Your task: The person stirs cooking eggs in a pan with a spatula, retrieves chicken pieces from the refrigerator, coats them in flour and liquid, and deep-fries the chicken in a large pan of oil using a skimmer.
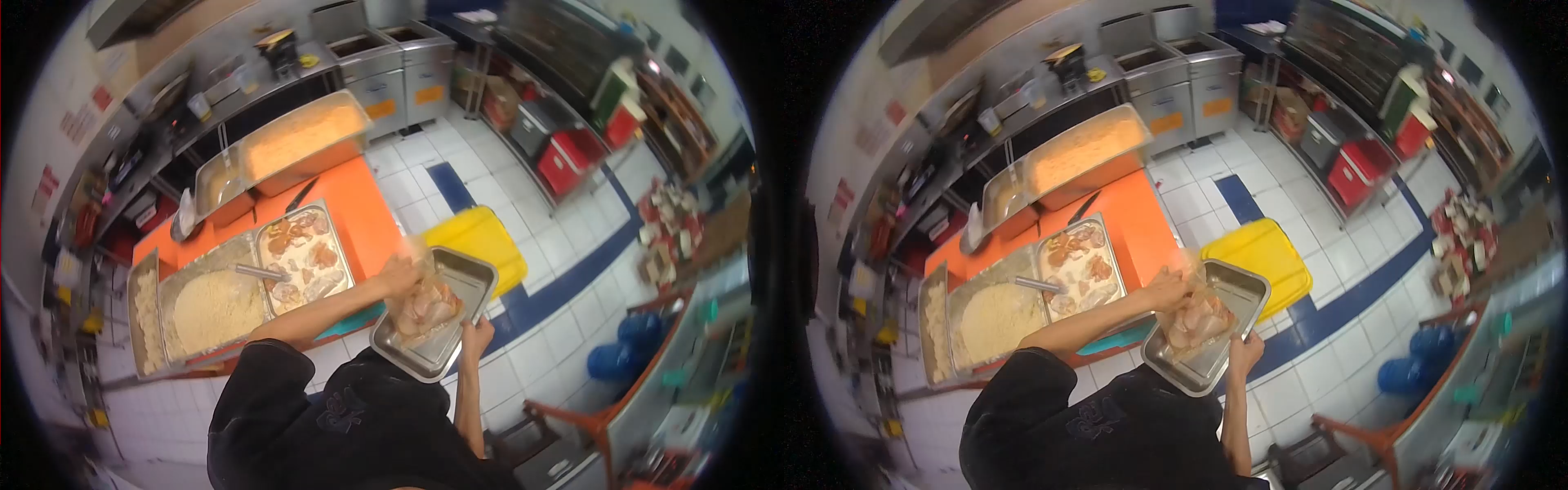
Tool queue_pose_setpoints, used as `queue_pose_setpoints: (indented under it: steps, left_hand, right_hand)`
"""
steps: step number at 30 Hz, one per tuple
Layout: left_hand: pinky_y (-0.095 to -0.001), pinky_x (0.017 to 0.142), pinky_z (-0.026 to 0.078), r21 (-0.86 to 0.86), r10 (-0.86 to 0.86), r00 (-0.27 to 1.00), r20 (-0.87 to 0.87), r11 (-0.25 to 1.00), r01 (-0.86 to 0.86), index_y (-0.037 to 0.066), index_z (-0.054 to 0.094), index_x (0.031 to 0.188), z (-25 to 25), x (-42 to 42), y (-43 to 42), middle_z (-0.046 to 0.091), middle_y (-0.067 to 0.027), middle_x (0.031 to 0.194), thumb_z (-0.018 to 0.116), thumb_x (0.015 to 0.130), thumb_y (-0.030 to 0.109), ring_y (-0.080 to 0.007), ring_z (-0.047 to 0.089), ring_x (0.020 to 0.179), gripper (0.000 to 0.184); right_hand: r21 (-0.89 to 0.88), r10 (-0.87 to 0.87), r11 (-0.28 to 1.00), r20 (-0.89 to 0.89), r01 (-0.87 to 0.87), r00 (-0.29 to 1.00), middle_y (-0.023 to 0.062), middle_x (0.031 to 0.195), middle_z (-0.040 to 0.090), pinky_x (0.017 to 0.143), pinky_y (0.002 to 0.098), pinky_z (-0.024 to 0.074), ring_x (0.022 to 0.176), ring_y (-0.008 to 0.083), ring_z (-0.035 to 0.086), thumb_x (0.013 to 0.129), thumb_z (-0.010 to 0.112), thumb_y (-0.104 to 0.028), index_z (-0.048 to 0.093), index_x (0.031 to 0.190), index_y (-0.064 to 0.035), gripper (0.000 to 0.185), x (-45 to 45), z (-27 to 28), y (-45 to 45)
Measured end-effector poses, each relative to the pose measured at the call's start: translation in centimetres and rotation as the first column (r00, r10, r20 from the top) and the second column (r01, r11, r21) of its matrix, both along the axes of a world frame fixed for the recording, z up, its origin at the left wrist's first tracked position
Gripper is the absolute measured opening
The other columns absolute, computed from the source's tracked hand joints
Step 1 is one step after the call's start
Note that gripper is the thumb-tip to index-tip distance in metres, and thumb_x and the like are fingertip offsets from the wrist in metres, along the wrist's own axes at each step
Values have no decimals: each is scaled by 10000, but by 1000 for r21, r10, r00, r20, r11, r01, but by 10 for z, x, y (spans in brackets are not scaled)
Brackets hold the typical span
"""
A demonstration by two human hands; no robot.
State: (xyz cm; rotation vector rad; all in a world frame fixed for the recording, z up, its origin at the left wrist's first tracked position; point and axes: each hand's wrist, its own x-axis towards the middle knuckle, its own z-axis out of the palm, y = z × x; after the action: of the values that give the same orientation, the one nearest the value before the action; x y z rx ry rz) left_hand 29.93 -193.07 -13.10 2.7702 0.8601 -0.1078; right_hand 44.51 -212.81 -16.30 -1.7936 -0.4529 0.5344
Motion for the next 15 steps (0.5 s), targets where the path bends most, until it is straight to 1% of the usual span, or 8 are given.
queue_pose_setpoints:
  steps: [1, 2, 3, 5, 6, 8, 12, 15]
  left_hand:
    - [-483, 901, 418, -150, -1, 1000, -26, 989, -3, 195, 622, 1141, -6, -5, 7, 689, -108, 951, 615, 807, 294, -258, 637, 1001, 349]
    - [-479, 876, 441, -284, -20, 998, -53, 959, 4, 196, 598, 1165, 20, 27, 32, 688, -114, 949, 604, 807, 286, -271, 644, 977, 369]
    - [-479, 876, 441, -271, 11, 999, -36, 962, -20, 196, 598, 1165, 22, 23, 35, 688, -114, 949, 604, 807, 286, -271, 644, 977, 369]
    - [-452, 807, 483, -454, 76, 996, 46, 890, -47, 178, 621, 1094, 13, 22, 49, 686, -117, 949, 585, 801, 288, -305, 653, 921, 315]
    - [-452, 807, 483, -463, 106, 993, 58, 884, -68, 178, 621, 1094, 11, 23, 66, 686, -117, 949, 585, 801, 288, -305, 653, 921, 315]
    - [-426, 729, 504, -513, -29, 993, 116, 854, 85, 150, 631, 1028, 3, 23, 101, 684, -128, 936, 566, 797, 284, -331, 655, 859, 275]
    - [-417, 709, 502, -542, -65, 957, 283, 813, 215, 99, 657, 1017, 23, 25, 163, 691, -145, 879, 571, 796, 240, -323, 650, 831, 276]
    - [-434, 686, 499, -465, -54, 949, 311, 862, 202, 61, 658, 963, 77, 15, 204, 674, -174, 848, 565, 785, 226, -356, 643, 803, 260]
  right_hand:
    - [32, 29, 999, -77, -27, 997, 64, 716, 668, 621, 287, 458, 658, 111, 577, 667, 597, -28, 719, 912, 53, 285, 2, -15, 9]
    - [40, 56, 998, -70, -53, 996, 64, 716, 668, 621, 287, 458, 658, 111, 577, 667, 597, -28, 719, 912, 53, 285, 38, 18, 34]
    - [73, 74, 995, -73, -69, 995, 41, 720, 658, 609, 273, 448, 643, 95, 557, 684, 578, 0, 713, 905, 46, 263, 37, 27, 35]
    - [76, 127, 990, -70, -121, 989, 18, 724, 647, 596, 259, 438, 627, 80, 538, 701, 559, 27, 706, 898, 40, 246, 41, 38, 57]
    - [36, 143, 989, -70, -140, 987, 15, 718, 645, 588, 256, 430, 622, 80, 533, 698, 561, 29, 704, 882, 40, 233, 44, 41, 74]
    - [-23, 170, 985, -60, -172, 984, 12, 712, 643, 581, 254, 421, 617, 80, 529, 695, 563, 31, 701, 865, 40, 220, 47, 37, 100]
    - [54, 179, 983, -24, -177, 984, 25, 688, 631, 582, 251, 396, 586, 98, 509, 659, 562, 4, 694, 807, 28, 200, 58, 50, 162]
    - [19, 182, 983, -75, -181, 981, 20, 716, 641, 597, 251, 418, 640, 86, 540, 676, 560, 19, 705, 873, 48, 246, 67, 64, 209]
